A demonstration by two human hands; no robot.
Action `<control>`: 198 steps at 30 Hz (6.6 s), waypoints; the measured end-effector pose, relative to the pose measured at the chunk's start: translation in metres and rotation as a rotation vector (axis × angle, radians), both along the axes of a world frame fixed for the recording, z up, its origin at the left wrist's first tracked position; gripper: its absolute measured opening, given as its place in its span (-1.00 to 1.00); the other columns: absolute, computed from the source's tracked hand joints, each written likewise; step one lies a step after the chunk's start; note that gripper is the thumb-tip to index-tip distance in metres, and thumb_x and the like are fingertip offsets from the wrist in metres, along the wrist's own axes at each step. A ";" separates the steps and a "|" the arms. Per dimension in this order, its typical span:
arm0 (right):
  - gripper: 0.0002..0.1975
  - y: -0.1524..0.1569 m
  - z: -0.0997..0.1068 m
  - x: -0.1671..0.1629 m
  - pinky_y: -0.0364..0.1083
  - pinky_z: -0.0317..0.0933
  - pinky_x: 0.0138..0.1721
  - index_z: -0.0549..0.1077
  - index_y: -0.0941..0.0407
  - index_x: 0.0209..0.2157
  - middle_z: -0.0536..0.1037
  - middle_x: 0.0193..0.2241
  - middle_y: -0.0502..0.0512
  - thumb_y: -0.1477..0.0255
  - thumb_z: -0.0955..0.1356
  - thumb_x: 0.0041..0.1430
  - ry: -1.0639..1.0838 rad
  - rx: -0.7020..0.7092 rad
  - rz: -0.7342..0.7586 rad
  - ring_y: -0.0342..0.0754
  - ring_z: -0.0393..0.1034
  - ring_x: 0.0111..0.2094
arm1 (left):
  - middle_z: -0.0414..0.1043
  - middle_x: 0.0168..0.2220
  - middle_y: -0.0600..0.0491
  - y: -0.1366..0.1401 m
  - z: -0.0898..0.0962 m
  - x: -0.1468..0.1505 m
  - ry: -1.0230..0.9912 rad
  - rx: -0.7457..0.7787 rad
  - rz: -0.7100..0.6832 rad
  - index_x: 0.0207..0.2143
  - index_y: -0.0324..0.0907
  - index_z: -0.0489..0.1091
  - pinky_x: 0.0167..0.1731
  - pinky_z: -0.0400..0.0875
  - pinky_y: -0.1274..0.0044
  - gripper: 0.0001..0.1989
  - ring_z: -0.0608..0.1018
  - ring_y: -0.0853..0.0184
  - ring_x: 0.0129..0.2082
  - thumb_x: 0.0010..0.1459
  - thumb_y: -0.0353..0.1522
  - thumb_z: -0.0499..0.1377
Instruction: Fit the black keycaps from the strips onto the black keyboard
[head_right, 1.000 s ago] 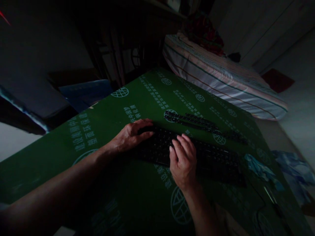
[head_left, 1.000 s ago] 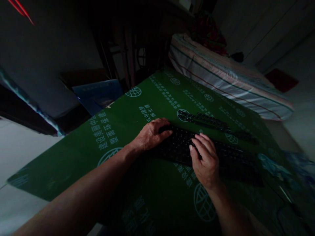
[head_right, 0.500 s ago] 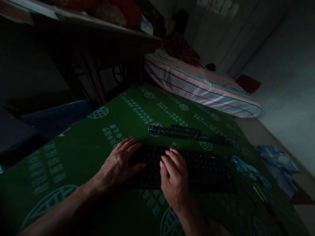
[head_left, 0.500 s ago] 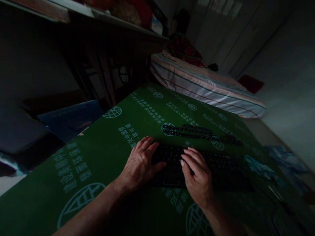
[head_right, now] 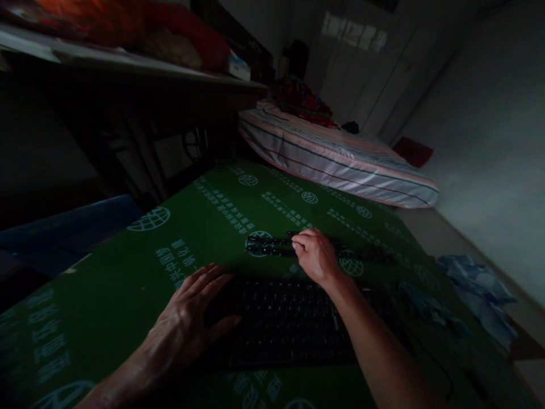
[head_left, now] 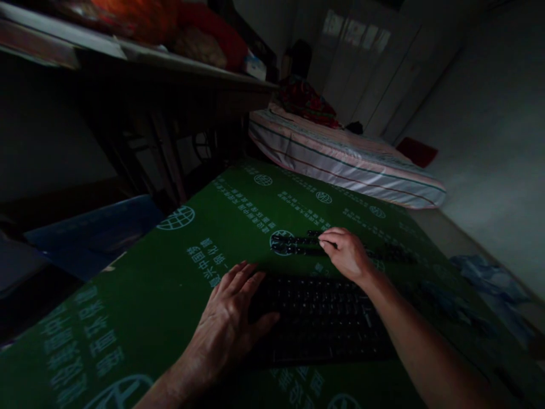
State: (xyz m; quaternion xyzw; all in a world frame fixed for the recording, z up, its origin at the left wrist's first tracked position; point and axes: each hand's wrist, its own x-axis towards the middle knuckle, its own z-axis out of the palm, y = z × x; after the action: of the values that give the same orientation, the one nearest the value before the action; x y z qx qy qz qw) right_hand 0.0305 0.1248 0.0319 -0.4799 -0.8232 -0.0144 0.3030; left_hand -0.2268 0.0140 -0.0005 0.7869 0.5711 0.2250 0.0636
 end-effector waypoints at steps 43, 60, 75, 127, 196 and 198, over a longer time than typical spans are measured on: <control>-0.92 0.099 -0.009 -0.003 0.06 0.20 0.07 0.49 0.11 -0.54 0.53 -0.27 0.09 0.53 0.40 -0.01 -0.316 -0.242 0.265 0.01 0.33 -0.02 | 0.33 0.09 -0.19 -0.002 -0.001 0.000 -0.032 0.059 -0.045 0.05 -0.26 0.32 0.03 0.33 0.16 -0.40 0.30 -0.01 0.13 0.07 -0.06 0.15; -0.89 -0.108 0.004 -0.030 0.15 0.20 0.15 0.46 0.15 -0.32 0.44 0.00 0.23 0.55 0.29 0.17 -0.159 -0.166 0.442 0.06 0.15 0.19 | 0.30 0.10 -0.16 0.000 0.002 0.005 -0.131 -0.017 -0.088 0.05 -0.24 0.31 0.11 0.18 0.16 -0.45 0.24 0.02 0.16 0.10 -0.09 0.15; -0.87 -0.115 -0.002 -0.041 0.14 0.21 0.13 0.47 0.19 -0.29 0.44 0.00 0.27 0.55 0.27 0.18 -0.335 -0.040 0.411 0.09 0.15 0.19 | 0.28 0.11 -0.18 -0.004 0.005 0.007 -0.151 -0.054 -0.096 0.07 -0.29 0.30 0.13 0.15 0.19 -0.44 0.23 0.03 0.16 0.10 -0.13 0.15; -0.76 -0.160 -0.030 -0.054 0.23 0.09 0.13 0.42 0.15 -0.09 0.46 0.02 0.26 0.40 0.30 0.21 -0.157 0.123 0.116 0.15 0.18 0.17 | 0.31 0.08 -0.16 0.002 0.004 0.005 -0.114 0.000 -0.104 0.05 -0.27 0.32 0.13 0.16 0.22 -0.47 0.26 0.06 0.14 0.12 -0.12 0.13; -0.86 0.071 -0.014 0.018 -0.12 0.26 -0.20 0.58 0.04 -0.36 0.58 -0.31 0.06 0.51 0.37 0.07 -0.259 -0.317 -0.019 -0.07 0.43 -0.25 | 0.30 0.13 -0.19 0.013 0.009 0.010 0.077 -0.095 -0.015 0.08 -0.23 0.31 0.10 0.22 0.12 -0.28 0.27 -0.05 0.17 -0.02 0.03 0.17; -0.87 0.076 -0.014 0.018 -0.12 0.26 -0.21 0.58 0.05 -0.35 0.57 -0.31 0.06 0.50 0.38 0.06 -0.285 -0.339 -0.004 -0.07 0.43 -0.25 | 0.30 0.14 -0.19 0.013 0.010 0.010 0.078 -0.095 -0.018 0.09 -0.24 0.30 0.09 0.22 0.12 -0.28 0.26 -0.04 0.17 -0.02 0.03 0.16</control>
State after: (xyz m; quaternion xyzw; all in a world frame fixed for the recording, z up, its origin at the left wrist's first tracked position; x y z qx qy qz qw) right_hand 0.0485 0.2006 0.0182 -0.5188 -0.8474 0.0560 0.0983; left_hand -0.2167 0.0268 0.0095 0.7962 0.5760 0.1664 0.0808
